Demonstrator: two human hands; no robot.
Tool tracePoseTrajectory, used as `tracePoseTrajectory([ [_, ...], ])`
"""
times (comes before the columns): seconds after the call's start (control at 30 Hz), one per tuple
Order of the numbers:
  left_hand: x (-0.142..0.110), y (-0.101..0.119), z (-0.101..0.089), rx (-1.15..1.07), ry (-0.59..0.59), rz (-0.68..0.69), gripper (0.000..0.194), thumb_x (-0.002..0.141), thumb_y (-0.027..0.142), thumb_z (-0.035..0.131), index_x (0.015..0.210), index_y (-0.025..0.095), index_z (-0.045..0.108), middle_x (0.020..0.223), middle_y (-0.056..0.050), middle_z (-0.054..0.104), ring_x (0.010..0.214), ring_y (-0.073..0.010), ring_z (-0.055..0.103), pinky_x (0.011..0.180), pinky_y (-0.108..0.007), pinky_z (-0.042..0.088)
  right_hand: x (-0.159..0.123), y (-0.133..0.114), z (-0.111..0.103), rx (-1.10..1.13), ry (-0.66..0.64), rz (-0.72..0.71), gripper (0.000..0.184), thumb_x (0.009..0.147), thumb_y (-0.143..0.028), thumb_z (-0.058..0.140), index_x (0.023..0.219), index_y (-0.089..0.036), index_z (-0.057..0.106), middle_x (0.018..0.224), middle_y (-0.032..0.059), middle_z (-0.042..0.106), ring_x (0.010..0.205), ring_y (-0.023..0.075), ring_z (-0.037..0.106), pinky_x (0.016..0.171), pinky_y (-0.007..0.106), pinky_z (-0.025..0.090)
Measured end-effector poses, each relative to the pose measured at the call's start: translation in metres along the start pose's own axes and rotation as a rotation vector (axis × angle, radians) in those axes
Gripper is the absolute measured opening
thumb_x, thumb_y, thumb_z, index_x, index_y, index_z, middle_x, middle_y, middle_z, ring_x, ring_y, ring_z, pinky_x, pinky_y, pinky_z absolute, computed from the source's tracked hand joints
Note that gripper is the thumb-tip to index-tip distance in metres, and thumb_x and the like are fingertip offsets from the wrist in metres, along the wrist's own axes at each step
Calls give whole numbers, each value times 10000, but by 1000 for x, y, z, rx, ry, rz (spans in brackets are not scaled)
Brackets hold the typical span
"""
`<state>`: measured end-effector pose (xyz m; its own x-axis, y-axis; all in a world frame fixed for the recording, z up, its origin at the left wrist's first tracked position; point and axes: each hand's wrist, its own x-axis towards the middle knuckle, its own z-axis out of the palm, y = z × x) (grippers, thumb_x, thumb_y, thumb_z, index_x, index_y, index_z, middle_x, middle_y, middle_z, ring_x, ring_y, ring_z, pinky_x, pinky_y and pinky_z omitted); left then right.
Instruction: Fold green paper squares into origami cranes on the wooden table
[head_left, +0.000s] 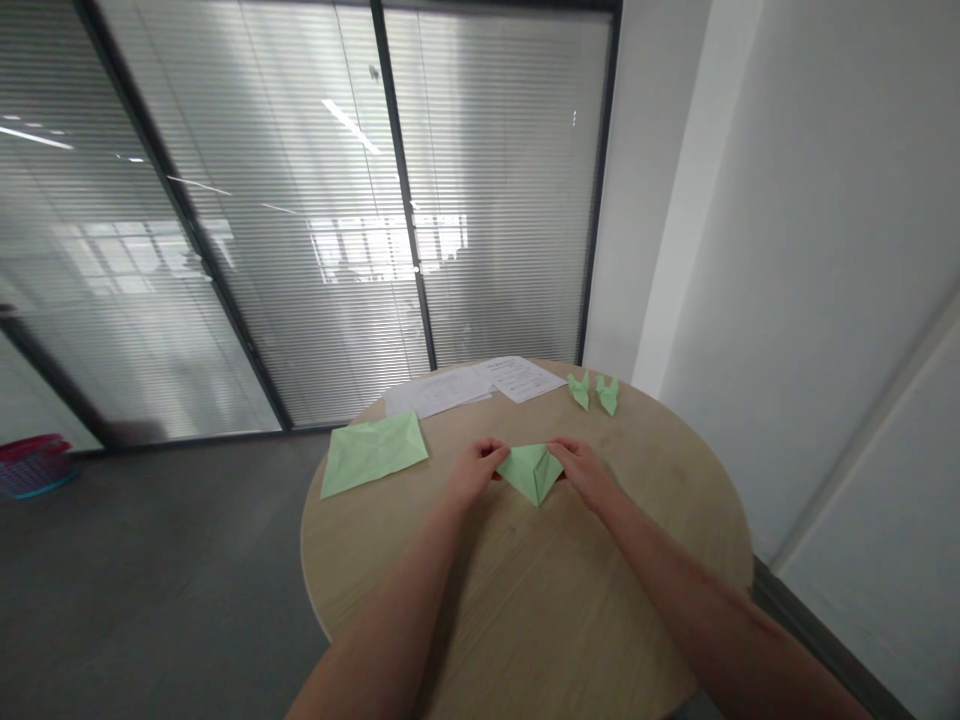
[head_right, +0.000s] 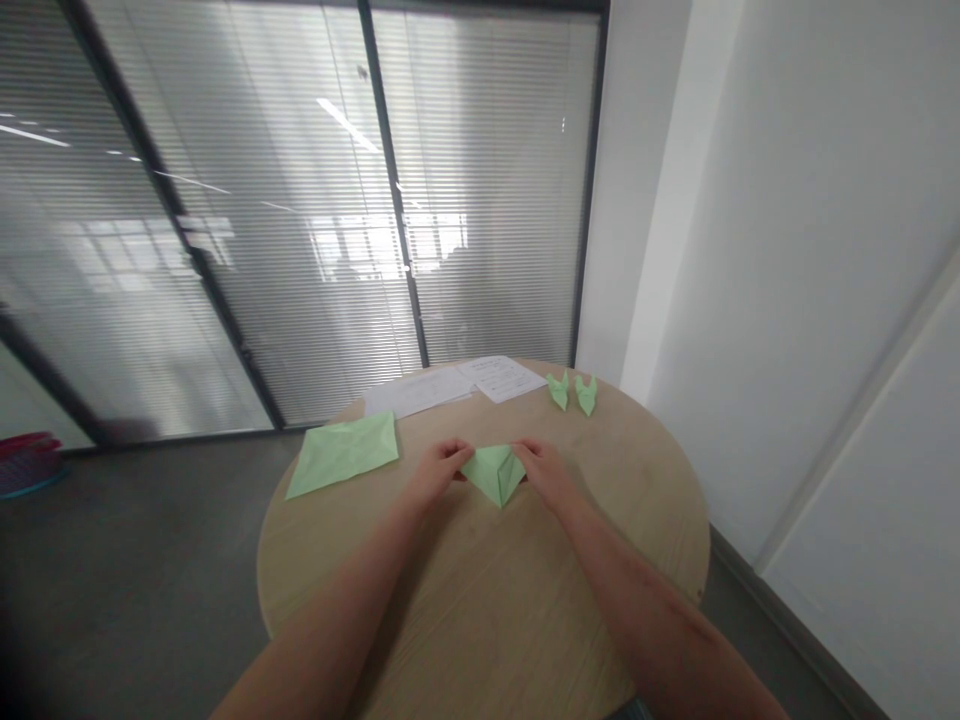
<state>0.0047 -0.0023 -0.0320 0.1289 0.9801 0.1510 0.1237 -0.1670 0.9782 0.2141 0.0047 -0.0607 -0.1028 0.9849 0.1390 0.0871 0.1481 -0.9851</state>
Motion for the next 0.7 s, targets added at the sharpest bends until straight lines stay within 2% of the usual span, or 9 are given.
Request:
tracePoseTrajectory([
  [0.23, 0, 2, -4, 42, 69, 25, 305, 697, 458, 695, 676, 176, 579, 608, 28, 526, 578, -129, 517, 562, -252, 427, 0, 3, 4, 28, -60, 26, 393, 832, -530, 558, 935, -177, 695, 909, 85, 708, 746, 173, 639, 632, 257, 532],
  [0.4, 1, 1, -2, 25, 58, -14, 285, 717, 436, 690, 692, 169, 593, 623, 14, 550, 578, -133, 528, 559, -258, 443, 2, 5, 1, 26, -21, 19, 353, 815, -506, 572, 879, -179, 690, 879, 82, 701, 746, 178, 640, 653, 267, 536],
  [0.57, 2, -3, 0, 1, 36, -10, 312, 752, 460, 695, 802, 155, 657, 709, -13, 607, 626, -148, 571, 571, -267, 480, 5, 7, -2, -19, 20, 3, 367, 816, -520, 556, 837, -174, 678, 842, 82, 691, 718, 176, 627, 652, 269, 519],
  [0.7, 3, -6, 0, -44, 42, -3, 306, 758, 393, 697, 946, 152, 694, 742, -9, 621, 645, -147, 581, 584, -263, 487, 6, 9, -2, -70, 44, -21, 356, 815, -500, 540, 805, -163, 656, 771, 63, 666, 667, 154, 594, 612, 238, 480],
])
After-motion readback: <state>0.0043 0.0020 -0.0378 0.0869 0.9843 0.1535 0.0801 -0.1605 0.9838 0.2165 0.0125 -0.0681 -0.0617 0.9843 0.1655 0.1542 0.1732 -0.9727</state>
